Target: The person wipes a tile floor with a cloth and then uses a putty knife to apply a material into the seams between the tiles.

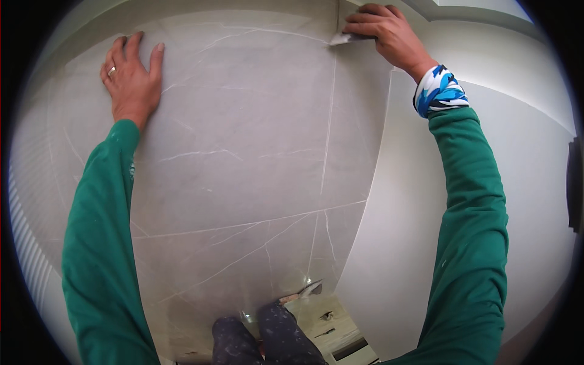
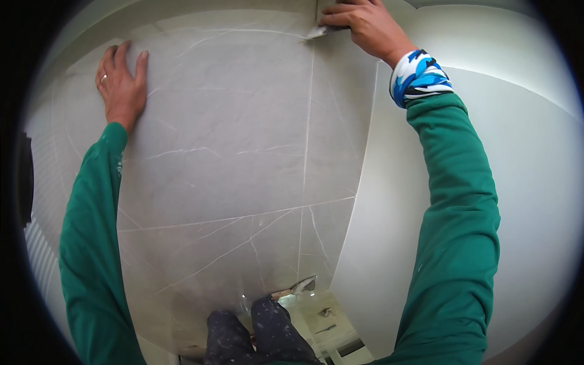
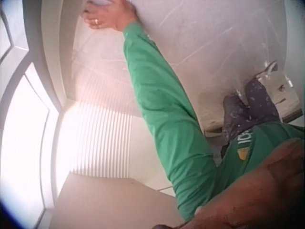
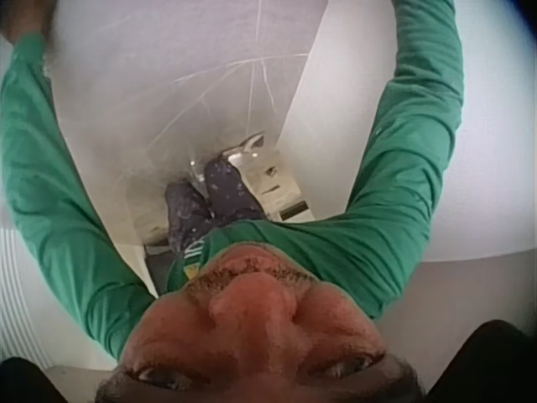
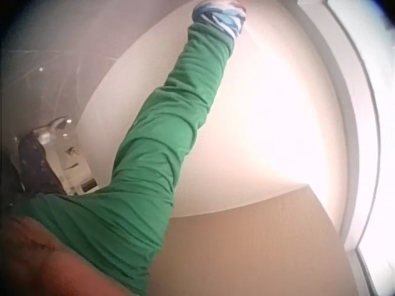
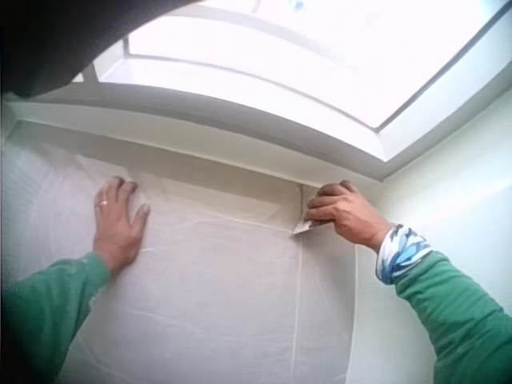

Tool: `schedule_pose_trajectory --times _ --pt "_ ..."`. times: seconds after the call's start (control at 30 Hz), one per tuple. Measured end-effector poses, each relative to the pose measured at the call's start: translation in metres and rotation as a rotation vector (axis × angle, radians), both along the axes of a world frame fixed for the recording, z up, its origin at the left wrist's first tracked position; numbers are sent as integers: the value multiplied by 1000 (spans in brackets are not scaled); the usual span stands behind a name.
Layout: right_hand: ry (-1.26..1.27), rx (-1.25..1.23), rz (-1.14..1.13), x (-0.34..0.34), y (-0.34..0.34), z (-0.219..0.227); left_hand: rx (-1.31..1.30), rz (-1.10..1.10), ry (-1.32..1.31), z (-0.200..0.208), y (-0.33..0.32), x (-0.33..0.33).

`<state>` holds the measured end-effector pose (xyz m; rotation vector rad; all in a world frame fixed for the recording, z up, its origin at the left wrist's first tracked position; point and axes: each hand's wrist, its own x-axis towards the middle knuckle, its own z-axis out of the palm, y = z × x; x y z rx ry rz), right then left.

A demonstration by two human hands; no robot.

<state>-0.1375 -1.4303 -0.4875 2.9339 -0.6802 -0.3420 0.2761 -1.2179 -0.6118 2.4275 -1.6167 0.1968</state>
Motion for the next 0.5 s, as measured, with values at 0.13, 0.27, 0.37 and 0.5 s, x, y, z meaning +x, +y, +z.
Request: schedule_pose_trajectory --times 0.13,0.27,0.37,0.5 --pt "-100 129 -62 26 15 3 -4 -6 -25 0 1 1" --pt "-71 -50 -126 -29 6 -20 17 -14 11 1 -3 -8" --pt "-20 -18 -143 -18 8 -11 14 11 -32 1 1 2" --pt "57 104 -685 5 1 -1 0 -2 -25 1 0 0"
